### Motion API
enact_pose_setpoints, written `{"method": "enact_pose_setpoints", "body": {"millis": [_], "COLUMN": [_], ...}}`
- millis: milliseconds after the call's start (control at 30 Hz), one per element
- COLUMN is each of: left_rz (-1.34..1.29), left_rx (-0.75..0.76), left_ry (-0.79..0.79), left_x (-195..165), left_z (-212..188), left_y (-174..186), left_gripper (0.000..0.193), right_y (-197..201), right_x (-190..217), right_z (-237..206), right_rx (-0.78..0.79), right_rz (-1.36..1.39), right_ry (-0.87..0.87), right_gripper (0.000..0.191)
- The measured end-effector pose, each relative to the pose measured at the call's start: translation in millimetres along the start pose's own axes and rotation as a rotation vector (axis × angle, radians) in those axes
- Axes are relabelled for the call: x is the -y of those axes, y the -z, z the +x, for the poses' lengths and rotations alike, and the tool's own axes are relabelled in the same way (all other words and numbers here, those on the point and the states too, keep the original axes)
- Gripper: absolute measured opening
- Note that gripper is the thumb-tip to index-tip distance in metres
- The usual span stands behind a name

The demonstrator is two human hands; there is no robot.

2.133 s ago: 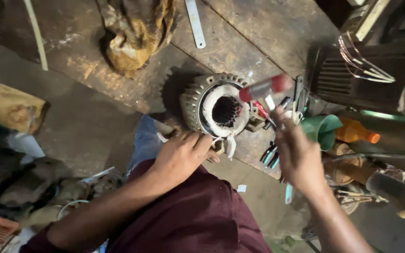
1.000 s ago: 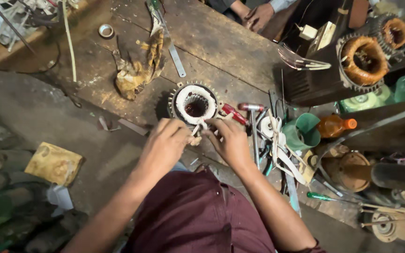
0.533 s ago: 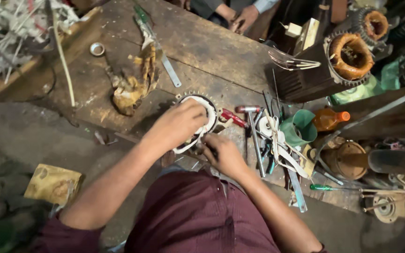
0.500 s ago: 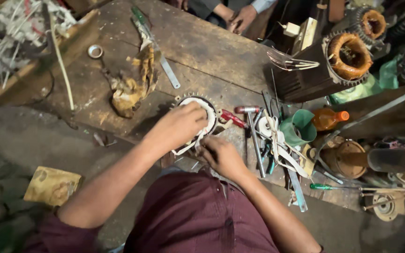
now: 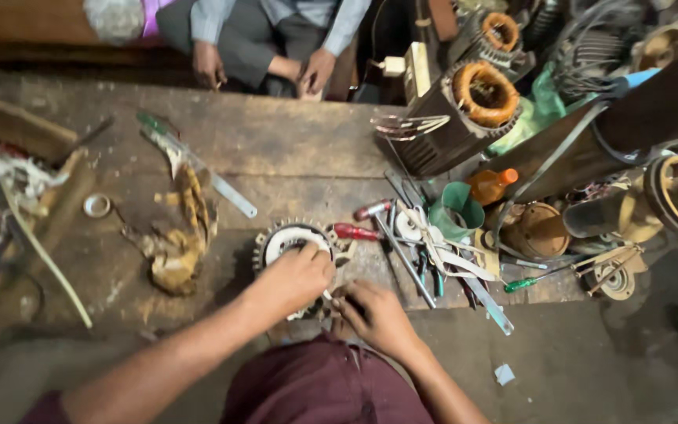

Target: The person wraps white insulating tape around copper windings inside a motor stator, then uses a hammer and metal rod to tap and compact the windings. The person also uses pliers to adjust the tape and wires.

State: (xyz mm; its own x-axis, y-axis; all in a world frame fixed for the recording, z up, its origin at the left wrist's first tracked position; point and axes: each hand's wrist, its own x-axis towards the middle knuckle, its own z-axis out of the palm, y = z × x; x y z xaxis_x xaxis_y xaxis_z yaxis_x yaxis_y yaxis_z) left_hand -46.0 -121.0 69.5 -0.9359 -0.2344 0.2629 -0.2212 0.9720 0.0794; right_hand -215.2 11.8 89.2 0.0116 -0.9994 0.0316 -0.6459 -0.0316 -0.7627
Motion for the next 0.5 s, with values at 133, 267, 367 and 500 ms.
{"method": "enact_pose_setpoints", "body": {"millis": [133, 267, 367, 500], "left_rz": [-0.218, -0.492, -0.491, -0.547], "left_rx": [0.027, 0.077, -0.032, 0.114], "left_ry": [0.272, 0.567, 0.497, 0.425], "left_x": [-1, 18, 32, 33], "left_z": [-2, -6, -5, -4], "left_y": [-3, -6, -5, 6], "left_gripper": [0.02, 0.022, 0.018, 0.015], "right_y": [-5, -8, -10, -14], "right_x": [8, 8, 5, 6], "right_z": [-2, -8, -15, -18], "right_rx": [-0.063, -0.087, -0.104, -0.08], "right_rz": [-0.01, -0.031, -0.089, -0.073], "right_ry": [-0.023, -0.094, -0.035, -0.154], "right_gripper": [0.013, 0.014, 0.015, 0.017]}}
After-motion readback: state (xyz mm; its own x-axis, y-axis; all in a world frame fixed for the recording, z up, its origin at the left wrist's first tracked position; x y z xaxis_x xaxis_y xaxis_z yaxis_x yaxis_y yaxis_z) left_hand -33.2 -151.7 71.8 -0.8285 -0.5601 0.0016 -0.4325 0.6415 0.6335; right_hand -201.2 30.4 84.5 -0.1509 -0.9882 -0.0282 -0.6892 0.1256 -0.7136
